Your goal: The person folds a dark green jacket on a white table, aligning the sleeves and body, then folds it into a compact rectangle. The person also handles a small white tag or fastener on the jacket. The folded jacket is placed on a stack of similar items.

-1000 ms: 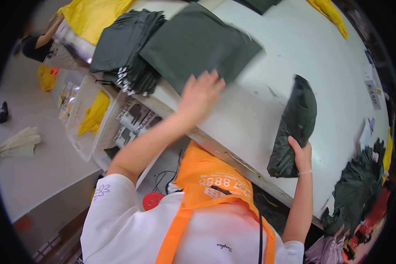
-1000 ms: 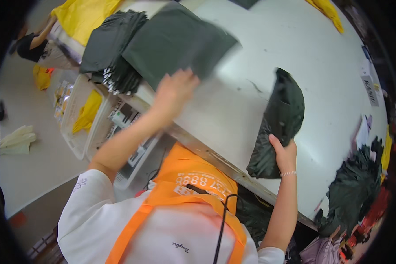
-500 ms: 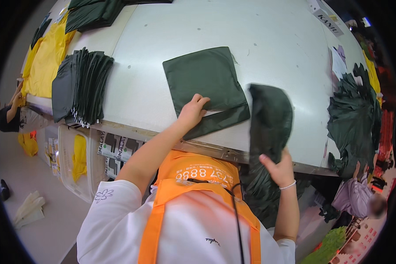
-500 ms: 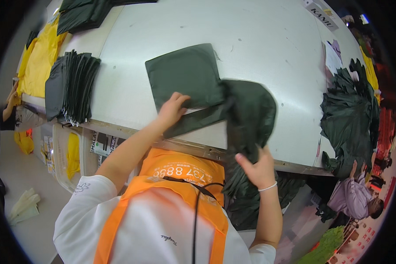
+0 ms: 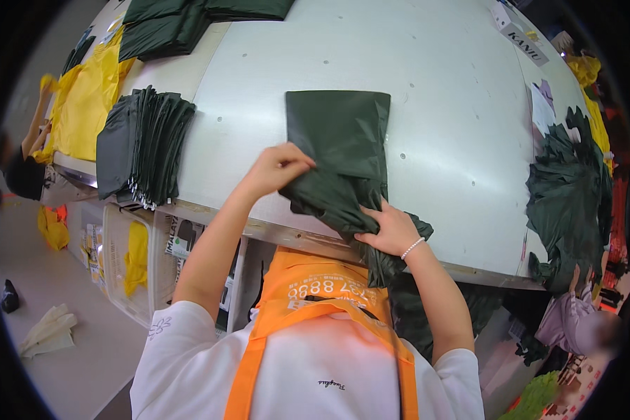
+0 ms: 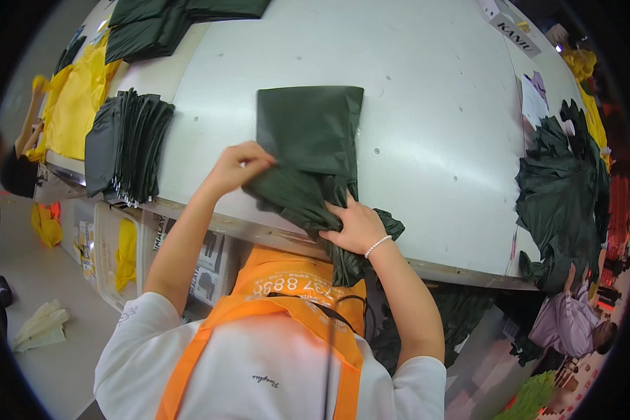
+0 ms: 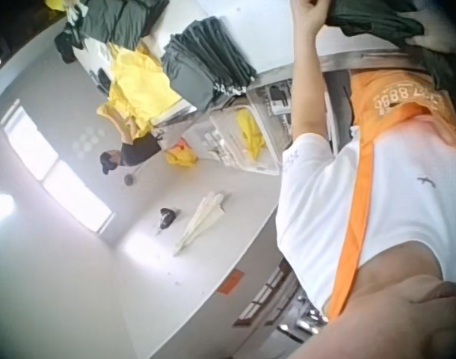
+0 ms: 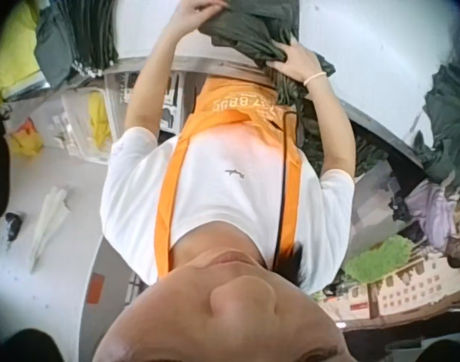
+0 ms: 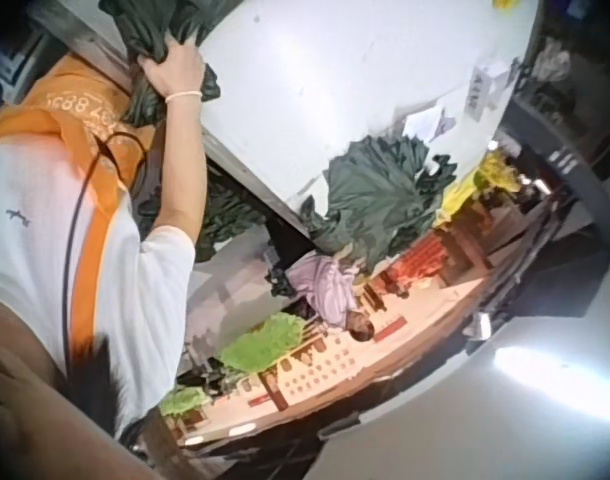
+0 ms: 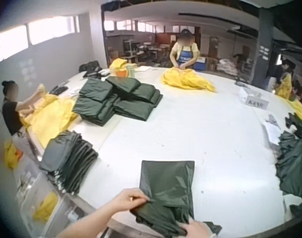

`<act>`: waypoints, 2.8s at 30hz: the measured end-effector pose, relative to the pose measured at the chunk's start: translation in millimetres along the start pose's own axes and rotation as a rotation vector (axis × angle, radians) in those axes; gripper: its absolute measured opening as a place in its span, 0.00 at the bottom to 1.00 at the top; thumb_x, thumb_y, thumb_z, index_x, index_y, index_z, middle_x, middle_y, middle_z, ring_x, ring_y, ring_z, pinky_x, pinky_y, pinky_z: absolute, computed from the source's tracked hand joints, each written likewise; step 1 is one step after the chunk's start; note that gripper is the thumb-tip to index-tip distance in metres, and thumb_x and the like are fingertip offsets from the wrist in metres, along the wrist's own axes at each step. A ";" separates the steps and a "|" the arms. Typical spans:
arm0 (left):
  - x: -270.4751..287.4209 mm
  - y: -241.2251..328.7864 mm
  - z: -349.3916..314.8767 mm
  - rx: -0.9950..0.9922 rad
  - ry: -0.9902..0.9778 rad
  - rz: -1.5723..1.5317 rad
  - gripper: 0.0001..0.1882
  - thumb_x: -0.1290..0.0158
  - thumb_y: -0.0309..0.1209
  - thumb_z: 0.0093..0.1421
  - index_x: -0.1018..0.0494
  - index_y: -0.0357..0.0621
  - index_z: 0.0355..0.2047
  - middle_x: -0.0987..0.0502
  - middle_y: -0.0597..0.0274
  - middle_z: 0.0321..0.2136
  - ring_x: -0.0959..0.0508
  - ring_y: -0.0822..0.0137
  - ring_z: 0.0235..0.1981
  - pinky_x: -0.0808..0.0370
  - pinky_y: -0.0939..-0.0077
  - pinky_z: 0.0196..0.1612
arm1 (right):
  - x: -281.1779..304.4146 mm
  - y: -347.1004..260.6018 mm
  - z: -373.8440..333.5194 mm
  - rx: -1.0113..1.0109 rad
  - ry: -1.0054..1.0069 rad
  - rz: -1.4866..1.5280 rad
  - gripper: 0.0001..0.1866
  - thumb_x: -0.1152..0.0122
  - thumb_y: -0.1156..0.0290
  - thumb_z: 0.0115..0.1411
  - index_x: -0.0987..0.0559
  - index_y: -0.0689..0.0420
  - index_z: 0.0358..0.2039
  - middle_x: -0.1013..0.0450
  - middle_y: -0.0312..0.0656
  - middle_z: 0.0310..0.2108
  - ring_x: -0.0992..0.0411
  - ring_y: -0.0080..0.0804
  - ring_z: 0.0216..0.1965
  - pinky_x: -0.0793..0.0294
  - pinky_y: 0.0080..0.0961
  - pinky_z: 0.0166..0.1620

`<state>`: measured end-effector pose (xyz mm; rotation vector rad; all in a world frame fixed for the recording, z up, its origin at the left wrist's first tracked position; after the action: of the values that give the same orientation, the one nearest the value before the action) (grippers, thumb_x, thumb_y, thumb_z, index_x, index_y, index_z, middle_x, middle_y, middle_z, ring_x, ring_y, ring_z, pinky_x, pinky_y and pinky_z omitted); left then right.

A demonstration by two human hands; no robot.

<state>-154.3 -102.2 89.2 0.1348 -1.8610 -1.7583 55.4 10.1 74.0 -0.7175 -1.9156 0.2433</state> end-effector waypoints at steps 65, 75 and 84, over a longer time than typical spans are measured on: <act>-123.4 -1.9 -36.9 0.114 0.197 -0.130 0.31 0.56 0.12 0.53 0.39 0.41 0.59 0.26 0.50 0.48 0.25 0.61 0.48 0.31 0.76 0.51 | 107.7 36.9 34.9 -0.080 0.954 0.457 0.25 0.48 0.65 0.59 0.33 0.64 0.54 0.36 0.56 0.54 0.38 0.48 0.56 0.40 0.34 0.59; -142.3 -26.1 -45.0 0.566 0.531 -1.322 0.19 0.54 0.26 0.61 0.35 0.40 0.52 0.29 0.54 0.47 0.26 0.60 0.46 0.25 0.67 0.45 | 71.3 -90.8 27.5 0.147 0.484 -0.329 0.38 0.58 0.40 0.59 0.30 0.63 0.54 0.35 0.50 0.53 0.46 0.49 0.61 0.61 0.47 0.66; -111.4 -40.1 -35.1 0.538 0.398 -1.057 0.21 0.56 0.24 0.61 0.39 0.35 0.55 0.30 0.52 0.50 0.27 0.57 0.48 0.28 0.61 0.52 | 40.3 -40.8 -23.1 0.035 0.516 0.661 0.14 0.46 0.60 0.61 0.25 0.60 0.35 0.26 0.43 0.28 0.27 0.32 0.30 0.30 0.28 0.34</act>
<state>-57.5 -89.1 13.6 1.7944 -2.0180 -1.5154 48.8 -2.5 134.1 -1.2415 -1.1426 0.4476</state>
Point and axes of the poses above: each hand's wrist, its own z-axis towards the middle knuckle, its own x-axis out of the back of the hand, y = z × x, the point moved 9 cm from there along z, towards the middle knuckle
